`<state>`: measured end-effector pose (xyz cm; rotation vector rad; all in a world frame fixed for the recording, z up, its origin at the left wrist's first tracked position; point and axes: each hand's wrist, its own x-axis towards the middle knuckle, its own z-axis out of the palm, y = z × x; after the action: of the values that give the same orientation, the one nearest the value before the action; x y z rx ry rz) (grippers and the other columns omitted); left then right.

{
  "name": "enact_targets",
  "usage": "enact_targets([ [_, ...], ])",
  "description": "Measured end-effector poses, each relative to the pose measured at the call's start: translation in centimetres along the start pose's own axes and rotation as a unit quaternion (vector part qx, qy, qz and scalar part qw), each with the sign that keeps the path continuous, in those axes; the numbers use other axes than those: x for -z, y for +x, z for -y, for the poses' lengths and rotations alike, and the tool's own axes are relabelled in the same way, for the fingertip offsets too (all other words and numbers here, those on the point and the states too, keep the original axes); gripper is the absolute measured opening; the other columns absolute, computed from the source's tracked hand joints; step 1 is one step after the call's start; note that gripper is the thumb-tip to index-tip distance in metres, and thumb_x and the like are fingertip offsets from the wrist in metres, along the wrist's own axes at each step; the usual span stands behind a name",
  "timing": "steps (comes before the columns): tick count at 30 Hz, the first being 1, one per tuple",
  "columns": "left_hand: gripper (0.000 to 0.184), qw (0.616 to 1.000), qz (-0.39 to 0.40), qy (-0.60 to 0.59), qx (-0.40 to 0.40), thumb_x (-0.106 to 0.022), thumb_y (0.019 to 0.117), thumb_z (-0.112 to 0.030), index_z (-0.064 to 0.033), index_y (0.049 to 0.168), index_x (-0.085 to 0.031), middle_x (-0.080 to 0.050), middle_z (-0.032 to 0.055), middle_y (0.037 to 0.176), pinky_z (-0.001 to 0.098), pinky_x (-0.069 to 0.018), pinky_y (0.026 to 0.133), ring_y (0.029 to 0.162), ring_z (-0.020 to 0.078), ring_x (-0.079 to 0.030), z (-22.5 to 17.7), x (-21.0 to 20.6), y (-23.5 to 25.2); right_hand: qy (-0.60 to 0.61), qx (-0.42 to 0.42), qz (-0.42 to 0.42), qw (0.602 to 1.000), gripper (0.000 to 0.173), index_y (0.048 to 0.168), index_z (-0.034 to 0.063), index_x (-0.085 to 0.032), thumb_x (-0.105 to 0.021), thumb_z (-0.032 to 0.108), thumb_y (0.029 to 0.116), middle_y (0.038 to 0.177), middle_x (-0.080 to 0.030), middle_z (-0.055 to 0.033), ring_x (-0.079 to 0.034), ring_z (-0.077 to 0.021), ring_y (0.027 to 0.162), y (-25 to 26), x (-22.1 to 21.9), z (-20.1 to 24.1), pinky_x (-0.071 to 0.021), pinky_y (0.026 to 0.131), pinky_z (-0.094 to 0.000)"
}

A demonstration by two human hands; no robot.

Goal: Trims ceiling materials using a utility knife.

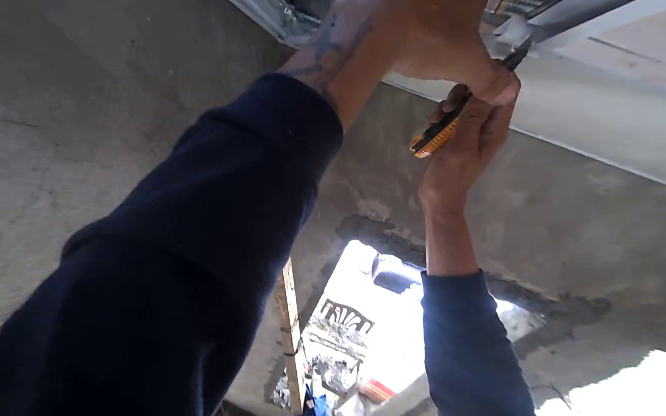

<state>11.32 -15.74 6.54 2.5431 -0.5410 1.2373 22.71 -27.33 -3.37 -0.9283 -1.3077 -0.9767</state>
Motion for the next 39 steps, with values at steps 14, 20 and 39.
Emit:
enact_targets([
  [14, 0.080, 0.999, -0.013, -0.037, -0.016, -0.079, 0.0722, -0.070, -0.0162, 0.130, -0.065, -0.068, 0.0039, 0.118, 0.0394, -0.0491, 0.097, 0.112, 0.0139, -0.062, 0.2, 0.0, -0.1, 0.022, 0.008, -0.007, 1.000, 0.025, 0.109, 0.0040, -0.053, -0.030, 0.013, 0.1117, 0.086, -0.054, -0.0006, -0.059, -0.0121, 0.076, 0.4, 0.3, -0.1, -0.0561, 0.070, -0.0300],
  [20, 0.085, 1.000, -0.006, -0.025, -0.004, -0.080, 0.0695, -0.070, -0.0162, 0.132, -0.063, -0.067, 0.0051, 0.121, 0.0426, -0.0479, 0.098, 0.115, 0.0169, -0.061, 0.1, 0.0, -0.1, 0.013, -0.015, 0.003, 1.000, 0.025, 0.111, 0.0037, -0.054, -0.032, 0.014, 0.1115, 0.088, -0.056, 0.0005, -0.059, -0.0095, 0.077, -0.3, 0.3, 0.3, -0.0553, 0.070, -0.0273],
  [39, 0.061, 0.997, -0.018, -0.073, -0.029, -0.080, 0.0773, -0.060, -0.0158, 0.119, -0.070, -0.070, -0.0006, 0.105, 0.0333, -0.0508, 0.087, 0.098, 0.0083, -0.064, 0.4, -0.2, -0.1, -0.020, -0.087, 0.006, 0.996, 0.017, 0.107, 0.0087, -0.045, -0.030, 0.014, 0.1124, 0.087, -0.047, 0.0049, -0.052, 0.0048, 0.070, -1.6, -1.2, 3.6, -0.0470, 0.063, -0.0094],
])
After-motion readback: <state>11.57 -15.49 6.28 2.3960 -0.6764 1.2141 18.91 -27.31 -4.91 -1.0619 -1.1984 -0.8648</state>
